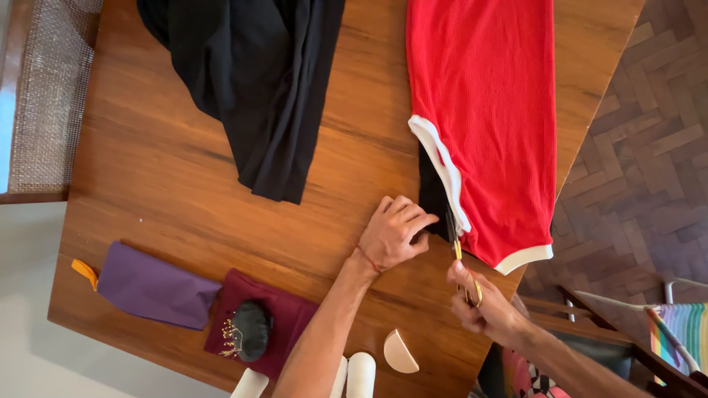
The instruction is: Measuring and cutting black fabric with scissors using a red and white garment as a template
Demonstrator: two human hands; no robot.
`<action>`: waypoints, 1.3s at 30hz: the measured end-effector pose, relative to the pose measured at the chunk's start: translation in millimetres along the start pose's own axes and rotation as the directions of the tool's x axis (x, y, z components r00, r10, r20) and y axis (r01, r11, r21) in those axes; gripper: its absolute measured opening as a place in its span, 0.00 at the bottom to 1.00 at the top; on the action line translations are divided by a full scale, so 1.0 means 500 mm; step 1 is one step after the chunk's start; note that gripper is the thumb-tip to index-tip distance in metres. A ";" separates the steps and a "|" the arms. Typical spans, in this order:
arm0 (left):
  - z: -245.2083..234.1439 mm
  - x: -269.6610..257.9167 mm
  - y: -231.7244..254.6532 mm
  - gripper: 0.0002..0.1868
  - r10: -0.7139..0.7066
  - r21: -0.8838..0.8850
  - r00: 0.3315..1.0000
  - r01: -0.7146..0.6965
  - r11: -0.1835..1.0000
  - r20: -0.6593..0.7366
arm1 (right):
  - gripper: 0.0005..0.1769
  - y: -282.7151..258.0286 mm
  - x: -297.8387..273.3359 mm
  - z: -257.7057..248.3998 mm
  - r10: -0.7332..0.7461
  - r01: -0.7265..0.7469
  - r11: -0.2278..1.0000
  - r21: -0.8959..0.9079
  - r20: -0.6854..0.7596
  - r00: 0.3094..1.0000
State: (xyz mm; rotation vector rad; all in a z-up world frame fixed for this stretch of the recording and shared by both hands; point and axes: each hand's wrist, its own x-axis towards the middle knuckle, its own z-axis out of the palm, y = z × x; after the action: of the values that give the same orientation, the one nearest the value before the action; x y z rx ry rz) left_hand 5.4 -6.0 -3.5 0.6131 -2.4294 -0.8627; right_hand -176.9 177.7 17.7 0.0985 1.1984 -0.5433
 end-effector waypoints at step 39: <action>0.032 0.034 0.074 0.13 -0.537 -0.199 0.843 0.531 0.824 0.022 | 0.28 -0.084 -0.021 -0.005 -0.023 0.017 0.999 0.046 0.121 0.992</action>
State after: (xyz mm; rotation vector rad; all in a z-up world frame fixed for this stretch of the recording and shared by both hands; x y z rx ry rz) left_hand -26.0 17.9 15.4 1.2540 -2.1192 -1.2815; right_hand -200.7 145.9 35.1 0.0905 1.0697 -0.5859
